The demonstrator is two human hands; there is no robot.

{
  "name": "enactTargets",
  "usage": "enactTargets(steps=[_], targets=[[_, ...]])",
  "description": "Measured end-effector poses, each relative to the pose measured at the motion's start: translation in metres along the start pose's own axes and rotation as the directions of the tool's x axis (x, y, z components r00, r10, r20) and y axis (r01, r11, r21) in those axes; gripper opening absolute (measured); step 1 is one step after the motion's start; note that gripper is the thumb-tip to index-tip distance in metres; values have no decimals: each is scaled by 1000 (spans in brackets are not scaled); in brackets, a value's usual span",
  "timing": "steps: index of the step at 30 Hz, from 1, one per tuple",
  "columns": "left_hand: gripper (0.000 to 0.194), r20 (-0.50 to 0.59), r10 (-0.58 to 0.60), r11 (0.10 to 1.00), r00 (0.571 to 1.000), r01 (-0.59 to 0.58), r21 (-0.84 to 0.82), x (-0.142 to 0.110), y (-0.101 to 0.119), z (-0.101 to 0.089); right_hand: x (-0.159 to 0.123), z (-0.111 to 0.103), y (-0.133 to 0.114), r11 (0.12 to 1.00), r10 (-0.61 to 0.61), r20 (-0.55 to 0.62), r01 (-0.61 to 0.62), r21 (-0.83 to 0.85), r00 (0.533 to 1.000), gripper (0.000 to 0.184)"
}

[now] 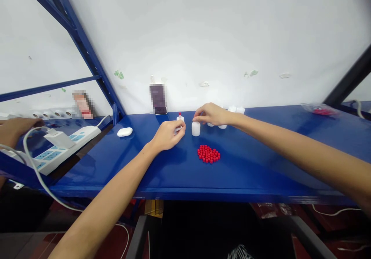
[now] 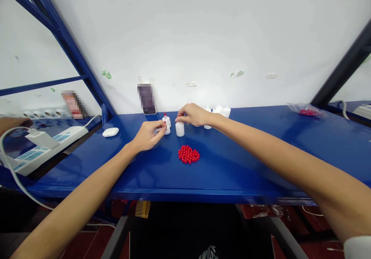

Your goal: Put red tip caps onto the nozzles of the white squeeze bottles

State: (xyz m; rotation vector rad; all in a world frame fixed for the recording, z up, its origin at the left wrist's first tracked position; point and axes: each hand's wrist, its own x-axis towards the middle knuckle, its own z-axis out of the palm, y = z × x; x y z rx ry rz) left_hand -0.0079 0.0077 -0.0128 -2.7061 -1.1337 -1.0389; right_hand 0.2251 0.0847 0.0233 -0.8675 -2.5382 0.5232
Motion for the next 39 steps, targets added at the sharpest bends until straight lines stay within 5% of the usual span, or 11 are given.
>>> enactTargets(steps=[4,7,23,26,30,39], targets=[[17,4,0,1000,1000,0,4,0,0,-1,3,3,4,938,-162,26,162,-306,986,36],[18,2,3,1000,1000,-3,3,1,1,-1,2,13,5,912,-194,16,187,-365,981,39],[16,81,-67,998,994,67,4,4,8,8,-4,35,-8,968,-39,-143,1,-252,989,38],[17,70,-120,992,990,122,-22,3,7,8,-4,39,-9,994,112,-213,-110,23,971,38],[41,35,-216,975,976,217,-50,3,5,9,-4,40,-16,888,280,-251,-150,435,927,35],[43,74,-287,958,955,284,48,2,4,14,-9,42,-14,983,177,-317,-153,99,932,39]])
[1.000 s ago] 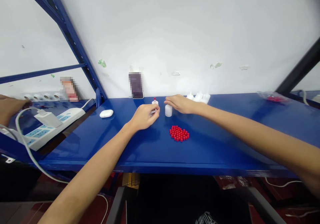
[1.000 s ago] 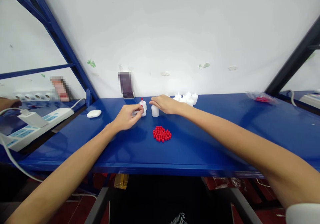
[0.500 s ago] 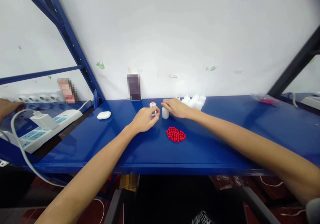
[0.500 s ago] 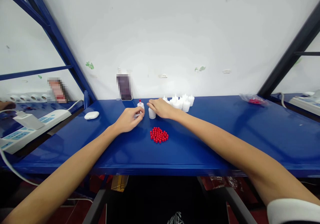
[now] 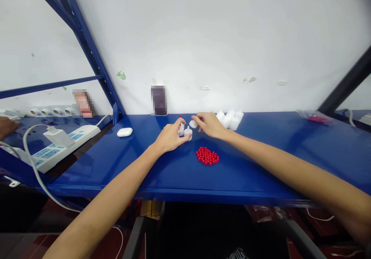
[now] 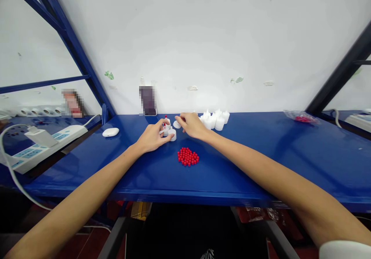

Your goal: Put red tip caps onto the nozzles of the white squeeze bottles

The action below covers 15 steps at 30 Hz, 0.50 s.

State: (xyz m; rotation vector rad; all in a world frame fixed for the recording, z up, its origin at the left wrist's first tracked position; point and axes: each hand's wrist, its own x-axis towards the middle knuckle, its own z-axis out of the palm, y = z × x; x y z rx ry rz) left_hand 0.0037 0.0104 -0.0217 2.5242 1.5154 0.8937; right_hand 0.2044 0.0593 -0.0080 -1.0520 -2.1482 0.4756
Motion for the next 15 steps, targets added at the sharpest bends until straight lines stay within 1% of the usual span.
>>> enactTargets(steps=[2,4,7,10,11,13,15], targets=[[42,26,9,999,1000,-10,42,0,-1,0,6,1,3,991,9,43,-3,-134,999,37],[39,75,27,998,997,-31,49,-1,0,-1,14,4,4,974,11,96,11,-225,995,36],[34,146,102,995,984,-101,-18,-3,1,-7,27,11,3,966,-7,142,44,-257,990,34],[31,183,157,986,970,-144,-82,-6,0,-13,34,15,2,964,-22,197,73,-255,980,31],[33,187,159,985,969,-144,-92,-6,-1,-14,33,15,2,963,-28,198,80,-258,980,31],[38,195,150,986,969,-133,-97,-8,-3,-15,28,11,-2,960,-56,151,95,-262,987,29],[44,216,132,990,968,-117,-81,-9,-5,-14,17,3,-7,957,-115,102,138,-253,988,27]])
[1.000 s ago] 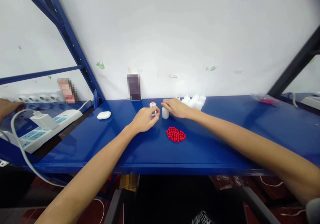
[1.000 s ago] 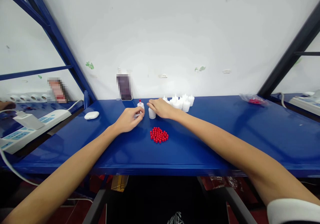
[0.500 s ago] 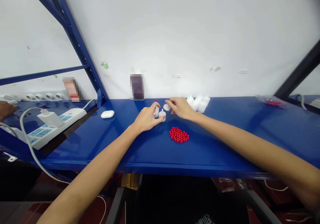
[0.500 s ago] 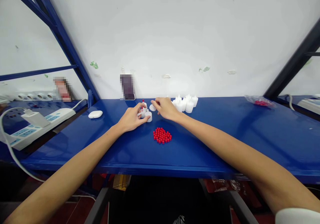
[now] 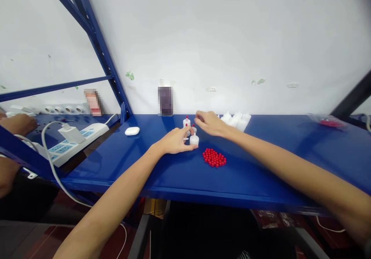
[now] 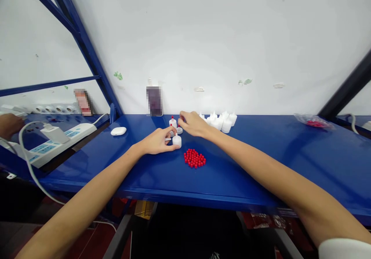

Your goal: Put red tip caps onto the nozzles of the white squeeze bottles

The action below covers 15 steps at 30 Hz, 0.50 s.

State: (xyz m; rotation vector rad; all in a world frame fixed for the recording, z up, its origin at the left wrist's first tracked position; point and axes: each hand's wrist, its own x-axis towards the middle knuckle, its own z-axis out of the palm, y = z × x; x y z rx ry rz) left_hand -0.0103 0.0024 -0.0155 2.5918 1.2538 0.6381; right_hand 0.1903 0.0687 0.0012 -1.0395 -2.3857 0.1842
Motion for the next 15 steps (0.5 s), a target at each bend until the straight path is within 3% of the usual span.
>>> enactTargets(steps=[3,6,11,15], targets=[[44,44,-14,999,999,12,35,0,-2,2,-16,-11,-9,984,-171,193,158,84,966,25],[44,60,-27,998,998,24,50,0,-3,3,-27,-16,-19,966,-212,326,148,211,921,36],[43,96,-47,999,994,44,26,-1,-4,2,-33,-15,-32,948,-253,329,164,273,910,37],[43,30,-100,995,995,100,4,-1,-4,9,-28,-14,-34,942,-218,365,97,321,905,31]])
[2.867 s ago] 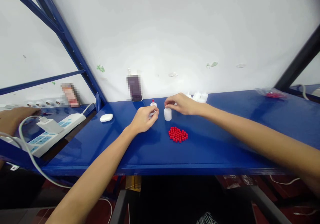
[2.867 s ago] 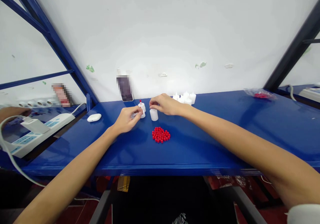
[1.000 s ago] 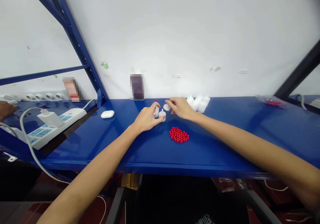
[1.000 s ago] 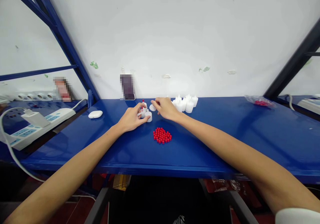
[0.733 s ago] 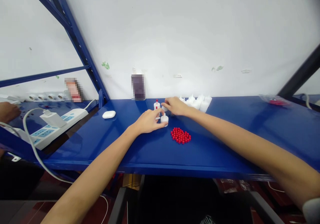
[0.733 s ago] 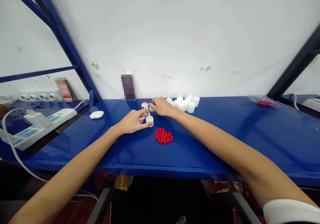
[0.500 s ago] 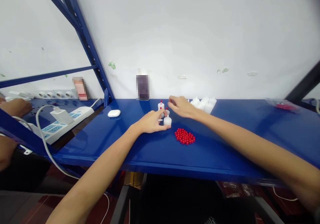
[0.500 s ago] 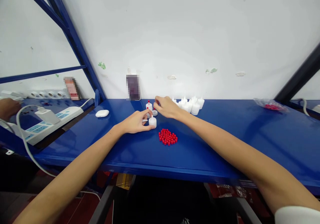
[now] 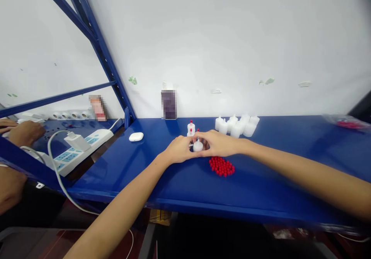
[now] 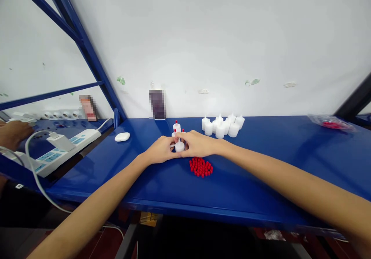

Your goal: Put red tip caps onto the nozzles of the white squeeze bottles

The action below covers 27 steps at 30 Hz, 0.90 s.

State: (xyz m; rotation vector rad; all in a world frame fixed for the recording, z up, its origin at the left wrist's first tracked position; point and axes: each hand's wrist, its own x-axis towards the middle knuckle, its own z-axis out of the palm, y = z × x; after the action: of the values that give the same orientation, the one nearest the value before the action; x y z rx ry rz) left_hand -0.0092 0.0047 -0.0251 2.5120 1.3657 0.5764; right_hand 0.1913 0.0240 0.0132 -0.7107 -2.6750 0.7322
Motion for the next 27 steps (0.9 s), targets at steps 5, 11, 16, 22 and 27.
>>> enactTargets(steps=[5,11,16,22,27], targets=[[53,-128,-166,985,978,172,36,2,6,14,9,-2,4,979,173,-12,-170,113,985,19],[47,-160,-251,968,955,245,-56,3,12,18,-1,11,11,954,231,-229,-174,243,946,19],[36,-175,-192,941,966,130,-313,3,10,18,-11,16,5,877,268,-286,-110,468,920,20],[34,-212,-188,928,959,103,-357,3,14,15,-2,16,-1,770,328,-231,-118,627,916,22],[36,-314,-74,976,946,3,-220,7,11,13,8,7,3,694,330,-229,-70,717,916,33]])
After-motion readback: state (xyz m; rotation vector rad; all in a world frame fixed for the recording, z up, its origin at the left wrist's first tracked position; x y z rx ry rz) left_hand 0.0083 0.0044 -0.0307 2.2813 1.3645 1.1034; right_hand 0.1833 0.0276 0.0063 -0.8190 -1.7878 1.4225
